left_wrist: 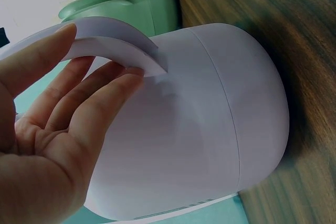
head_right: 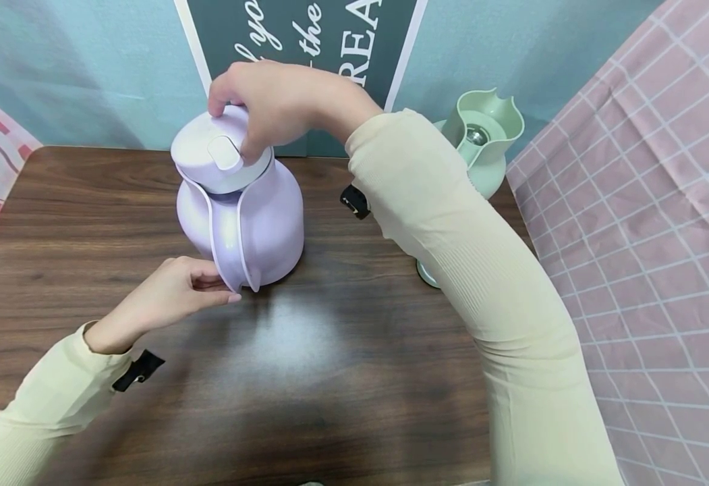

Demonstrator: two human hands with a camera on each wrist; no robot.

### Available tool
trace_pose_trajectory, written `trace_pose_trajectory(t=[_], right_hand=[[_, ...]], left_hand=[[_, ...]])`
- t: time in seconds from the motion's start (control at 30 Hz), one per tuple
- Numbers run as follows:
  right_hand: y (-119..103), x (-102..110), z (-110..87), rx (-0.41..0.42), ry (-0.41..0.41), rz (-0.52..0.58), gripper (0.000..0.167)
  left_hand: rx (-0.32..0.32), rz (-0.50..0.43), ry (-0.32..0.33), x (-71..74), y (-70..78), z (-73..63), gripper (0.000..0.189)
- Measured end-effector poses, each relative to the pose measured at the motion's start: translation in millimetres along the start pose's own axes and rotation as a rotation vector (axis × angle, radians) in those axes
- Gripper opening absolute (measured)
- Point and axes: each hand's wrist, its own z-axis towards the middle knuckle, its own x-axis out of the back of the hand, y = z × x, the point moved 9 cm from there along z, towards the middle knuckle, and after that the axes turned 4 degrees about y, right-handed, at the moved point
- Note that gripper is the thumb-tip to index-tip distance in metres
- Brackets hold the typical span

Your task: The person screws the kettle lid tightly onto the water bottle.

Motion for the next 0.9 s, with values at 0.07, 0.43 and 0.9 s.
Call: trace_pose_trajectory(t=[0.07,0.43,0.9], right_hand=[[1.2,0.2,-0.7,-0.007,0.014,0.001,0.051],[4.1,-2.0,-8.9,-0.049,0.057,0.044,0.048],[2.4,-3.6,-7.0,-0.044,0.033,0.043,0.064]], left_hand=[[0.001,0.001,-0.002,-0.3,-0.3,0.2,0.005],[0.009,-0.012,-0.007,-2.5,-0.1,0.1,0.010],[0.001,-0.009,-0.004,-1.9,0.6,-0.4,0.010]])
